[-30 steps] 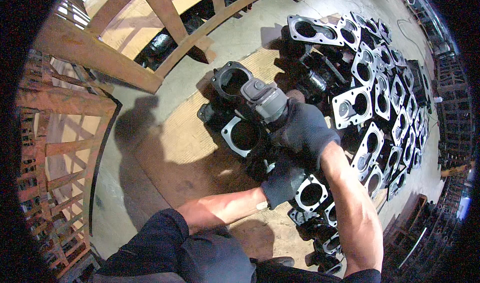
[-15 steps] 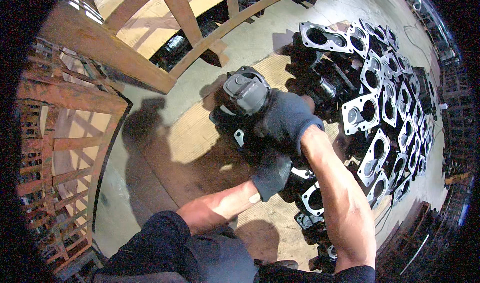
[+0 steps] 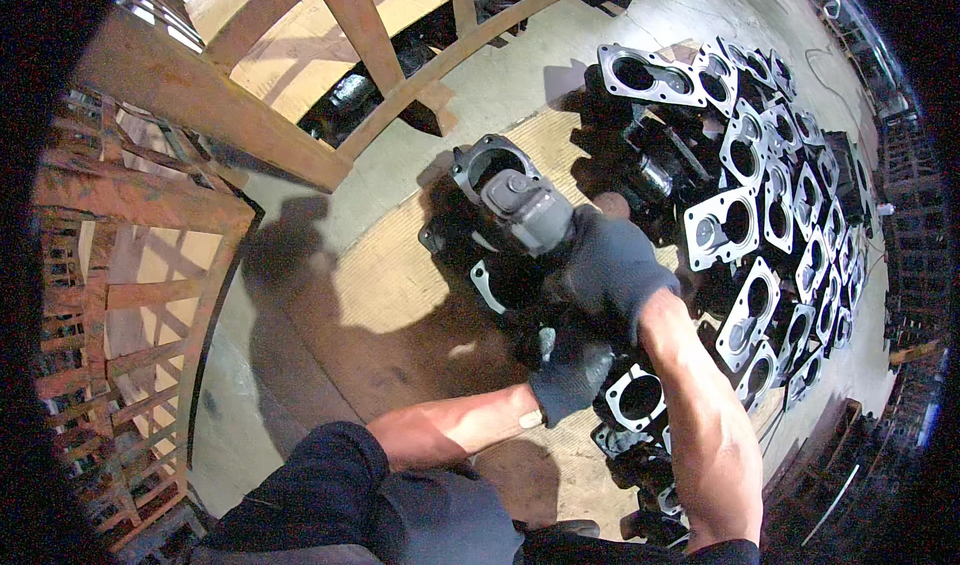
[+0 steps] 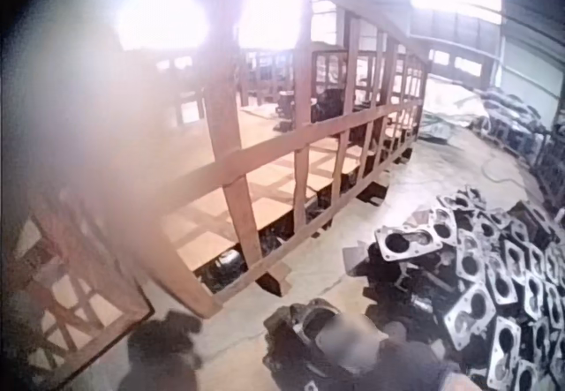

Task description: The person uses a handheld angle grinder to smooth the inner cylindrical surfaces of multiple metal engine parts laid out on the floor. They handle each part individually, repositioning them as needed, and move finished pieces aside.

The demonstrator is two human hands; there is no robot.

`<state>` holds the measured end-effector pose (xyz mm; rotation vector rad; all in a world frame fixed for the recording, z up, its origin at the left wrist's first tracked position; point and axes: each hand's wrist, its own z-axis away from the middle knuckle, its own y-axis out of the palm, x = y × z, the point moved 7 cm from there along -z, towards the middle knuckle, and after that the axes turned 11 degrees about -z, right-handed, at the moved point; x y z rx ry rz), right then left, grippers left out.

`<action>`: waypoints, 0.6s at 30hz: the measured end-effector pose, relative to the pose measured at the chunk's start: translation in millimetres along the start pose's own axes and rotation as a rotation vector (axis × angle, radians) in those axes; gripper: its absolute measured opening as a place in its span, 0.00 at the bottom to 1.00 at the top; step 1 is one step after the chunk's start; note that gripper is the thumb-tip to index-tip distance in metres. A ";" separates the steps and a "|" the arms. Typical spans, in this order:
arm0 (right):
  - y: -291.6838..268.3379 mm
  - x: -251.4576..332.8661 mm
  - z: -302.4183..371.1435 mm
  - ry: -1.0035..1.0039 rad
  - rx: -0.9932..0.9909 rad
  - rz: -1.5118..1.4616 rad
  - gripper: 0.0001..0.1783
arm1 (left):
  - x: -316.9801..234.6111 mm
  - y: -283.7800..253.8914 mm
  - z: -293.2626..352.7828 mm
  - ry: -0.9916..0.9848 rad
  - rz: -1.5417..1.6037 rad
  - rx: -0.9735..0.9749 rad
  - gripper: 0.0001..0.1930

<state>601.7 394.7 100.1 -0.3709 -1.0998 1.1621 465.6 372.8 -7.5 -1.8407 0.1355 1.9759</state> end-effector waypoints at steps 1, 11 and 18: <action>-1.7 8.5 -5.7 -0.021 0.002 0.019 0.30 | -2.1 -14.7 -1.2 -0.050 -0.001 -0.024 0.20; -11.4 32.8 -70.8 -0.170 -0.067 -0.015 0.26 | 38.1 -72.5 -53.4 0.122 -0.113 -0.143 0.15; -36.9 6.4 -60.6 0.019 -0.088 -0.056 0.29 | -0.2 -67.7 -68.5 0.052 0.142 -0.272 0.15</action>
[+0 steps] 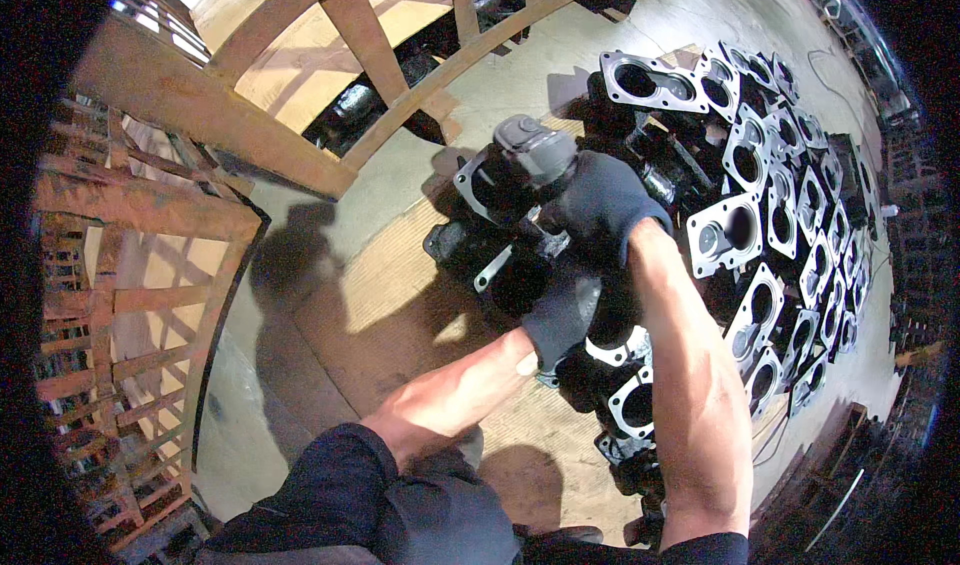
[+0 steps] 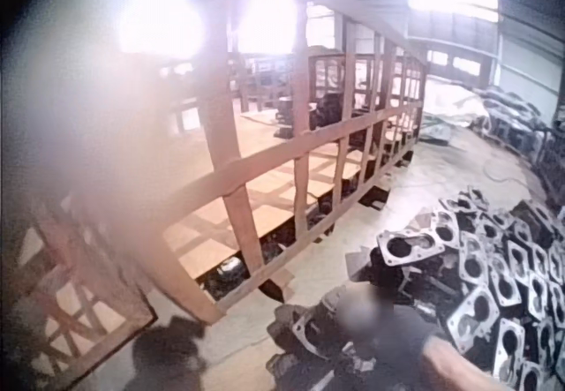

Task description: The person uses a handheld angle grinder to smooth the inner cylindrical surfaces of multiple metal engine parts laid out on the floor. They handle each part individually, repositioning them as needed, and move finished pieces aside.

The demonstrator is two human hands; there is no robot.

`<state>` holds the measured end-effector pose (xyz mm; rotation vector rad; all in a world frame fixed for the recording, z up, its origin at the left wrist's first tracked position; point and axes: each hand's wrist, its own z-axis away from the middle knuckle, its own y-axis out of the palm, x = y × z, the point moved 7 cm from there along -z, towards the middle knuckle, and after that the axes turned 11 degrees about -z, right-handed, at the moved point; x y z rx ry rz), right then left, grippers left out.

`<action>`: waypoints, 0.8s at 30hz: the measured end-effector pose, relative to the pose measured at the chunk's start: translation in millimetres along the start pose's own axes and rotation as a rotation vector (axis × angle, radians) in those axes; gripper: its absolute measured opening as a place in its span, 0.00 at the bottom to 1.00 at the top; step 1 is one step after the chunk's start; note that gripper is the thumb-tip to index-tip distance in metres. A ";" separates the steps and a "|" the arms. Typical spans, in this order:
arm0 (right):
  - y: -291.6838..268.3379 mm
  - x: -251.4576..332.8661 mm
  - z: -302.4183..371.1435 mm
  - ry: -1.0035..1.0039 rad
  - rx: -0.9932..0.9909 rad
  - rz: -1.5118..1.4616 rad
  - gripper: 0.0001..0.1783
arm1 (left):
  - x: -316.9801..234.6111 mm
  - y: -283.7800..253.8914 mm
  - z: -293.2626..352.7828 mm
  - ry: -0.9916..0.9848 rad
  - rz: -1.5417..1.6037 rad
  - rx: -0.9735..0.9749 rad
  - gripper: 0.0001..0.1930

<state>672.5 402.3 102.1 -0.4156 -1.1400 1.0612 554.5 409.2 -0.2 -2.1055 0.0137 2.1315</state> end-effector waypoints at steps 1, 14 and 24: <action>-10.7 -3.8 6.1 0.009 -0.002 0.018 0.29 | -36.4 -6.6 2.9 -0.047 0.065 0.052 0.15; -2.4 18.2 6.3 0.013 -0.009 0.035 0.29 | 2.5 -8.4 0.7 -0.081 -0.201 0.142 0.18; 35.5 35.3 7.5 -0.062 0.119 0.076 0.28 | 31.1 -10.5 30.4 -0.341 0.391 0.154 0.22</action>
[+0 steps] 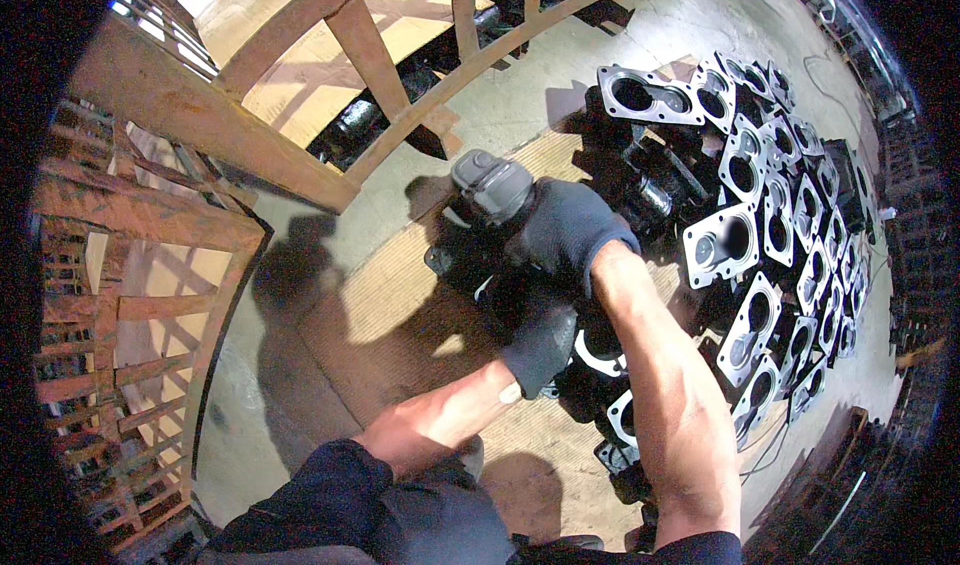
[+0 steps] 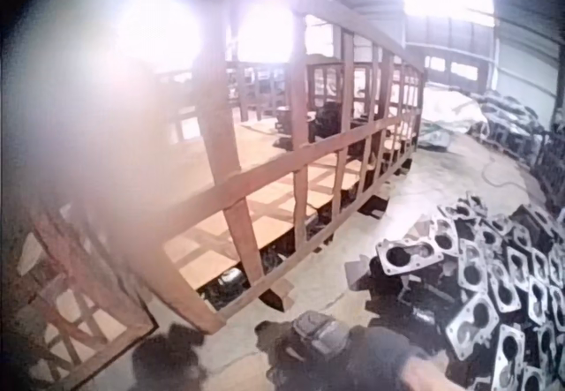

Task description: The person uses a handheld angle grinder to smooth the inner cylindrical surfaces of multiple metal engine parts laid out on the floor. They handle each part individually, repositioning them as needed, and move finished pieces aside.

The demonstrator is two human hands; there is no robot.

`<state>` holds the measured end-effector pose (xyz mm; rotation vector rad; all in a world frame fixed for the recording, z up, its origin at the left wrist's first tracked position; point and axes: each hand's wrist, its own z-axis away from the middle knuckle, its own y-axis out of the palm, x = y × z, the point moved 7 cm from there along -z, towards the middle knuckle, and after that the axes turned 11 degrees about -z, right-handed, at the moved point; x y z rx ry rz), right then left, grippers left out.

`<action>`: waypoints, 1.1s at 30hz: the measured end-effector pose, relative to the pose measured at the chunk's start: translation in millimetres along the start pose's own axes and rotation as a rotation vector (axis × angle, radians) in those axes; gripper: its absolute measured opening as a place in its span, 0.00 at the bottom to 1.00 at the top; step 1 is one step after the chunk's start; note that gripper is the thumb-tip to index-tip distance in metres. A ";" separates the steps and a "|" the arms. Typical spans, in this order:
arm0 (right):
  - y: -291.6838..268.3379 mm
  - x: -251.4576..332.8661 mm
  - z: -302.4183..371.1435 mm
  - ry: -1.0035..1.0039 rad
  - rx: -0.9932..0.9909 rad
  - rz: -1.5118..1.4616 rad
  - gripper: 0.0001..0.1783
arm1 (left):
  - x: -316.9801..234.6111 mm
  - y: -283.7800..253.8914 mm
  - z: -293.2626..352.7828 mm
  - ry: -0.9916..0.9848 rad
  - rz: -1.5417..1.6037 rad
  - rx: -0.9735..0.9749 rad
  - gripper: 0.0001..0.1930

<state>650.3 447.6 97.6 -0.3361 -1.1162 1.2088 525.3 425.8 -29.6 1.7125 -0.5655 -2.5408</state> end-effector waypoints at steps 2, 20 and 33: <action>1.0 -6.2 -5.0 -0.024 -0.027 -0.010 0.28 | -39.6 7.6 -2.6 -0.190 -0.634 0.183 0.21; -9.9 -77.3 41.6 0.098 -0.183 -0.109 0.30 | -26.5 50.0 25.8 0.301 -0.484 -0.179 0.15; -26.8 -57.6 17.9 0.046 -0.139 -0.127 0.29 | -46.9 34.0 2.2 0.277 -0.583 -0.093 0.16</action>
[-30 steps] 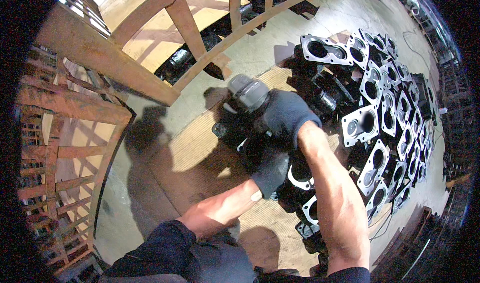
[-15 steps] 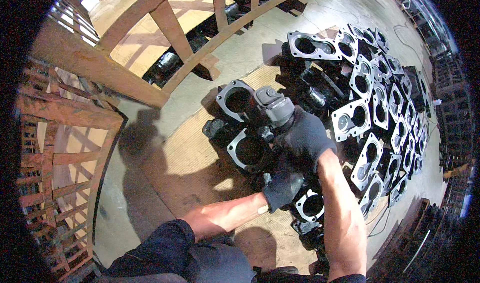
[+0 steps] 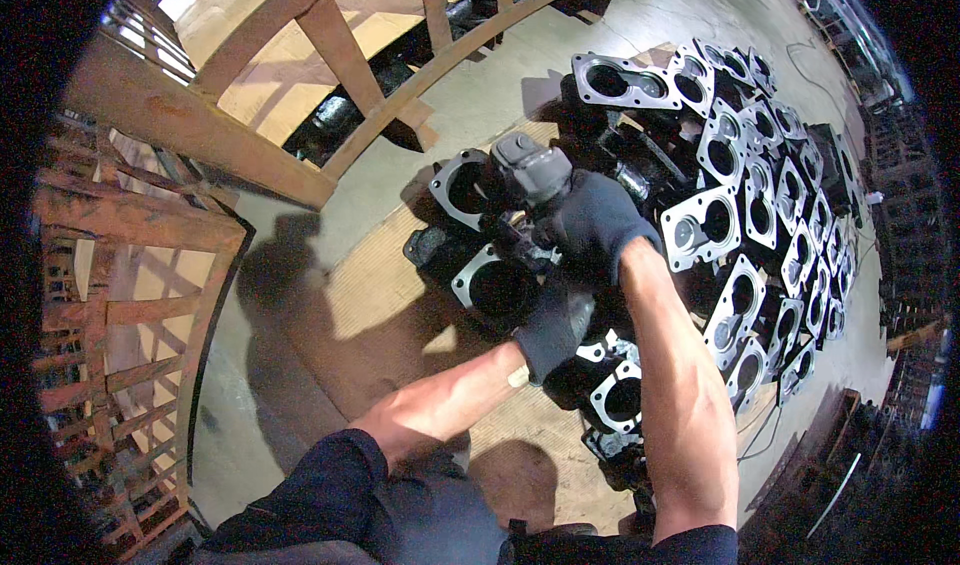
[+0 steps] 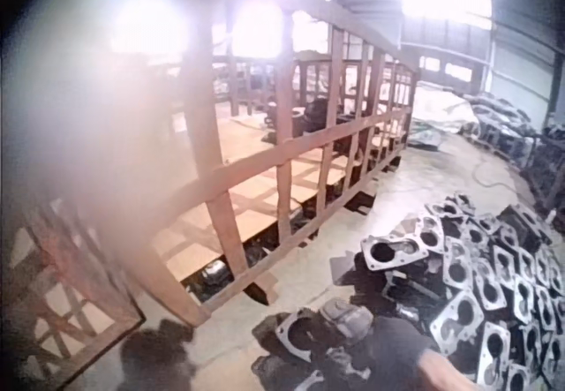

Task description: The person uses a handheld angle grinder to smooth the inner cylindrical surfaces of multiple metal engine parts laid out on the floor. They handle each part individually, repositioning them as needed, and move finished pieces aside.

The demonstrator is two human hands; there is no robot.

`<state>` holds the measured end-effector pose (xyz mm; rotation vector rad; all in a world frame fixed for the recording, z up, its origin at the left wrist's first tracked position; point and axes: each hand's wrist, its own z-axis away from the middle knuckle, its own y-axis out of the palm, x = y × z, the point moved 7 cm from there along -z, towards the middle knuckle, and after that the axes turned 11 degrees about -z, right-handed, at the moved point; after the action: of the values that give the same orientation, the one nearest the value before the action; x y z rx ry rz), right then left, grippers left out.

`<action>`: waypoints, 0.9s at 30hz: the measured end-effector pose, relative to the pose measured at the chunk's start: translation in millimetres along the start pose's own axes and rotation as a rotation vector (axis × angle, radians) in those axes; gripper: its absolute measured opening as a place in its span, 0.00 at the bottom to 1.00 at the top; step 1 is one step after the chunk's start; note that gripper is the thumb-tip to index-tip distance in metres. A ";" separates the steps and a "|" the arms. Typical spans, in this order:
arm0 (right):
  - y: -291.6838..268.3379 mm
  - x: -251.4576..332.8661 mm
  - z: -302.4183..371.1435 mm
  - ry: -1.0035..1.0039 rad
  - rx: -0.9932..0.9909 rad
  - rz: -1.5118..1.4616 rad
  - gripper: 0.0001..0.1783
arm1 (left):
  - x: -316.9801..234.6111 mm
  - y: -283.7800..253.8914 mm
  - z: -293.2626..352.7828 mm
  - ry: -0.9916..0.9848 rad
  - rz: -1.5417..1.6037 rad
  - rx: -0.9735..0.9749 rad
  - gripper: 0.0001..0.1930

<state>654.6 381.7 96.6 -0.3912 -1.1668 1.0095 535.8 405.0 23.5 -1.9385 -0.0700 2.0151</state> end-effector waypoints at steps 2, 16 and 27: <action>5.7 -6.3 16.1 0.037 0.019 0.030 0.29 | 15.1 31.0 16.9 -0.038 0.139 -0.069 0.18; 48.0 8.6 85.1 0.104 0.110 -0.048 0.33 | 52.3 54.8 107.9 -0.223 0.625 -0.024 0.14; 15.6 -29.8 35.3 0.066 -0.062 -0.133 0.27 | -5.7 23.8 39.9 0.050 -0.077 0.150 0.13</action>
<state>614.8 357.5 82.0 -0.3882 -1.1511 0.8409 491.9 389.0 25.2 -1.8626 0.0183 1.8656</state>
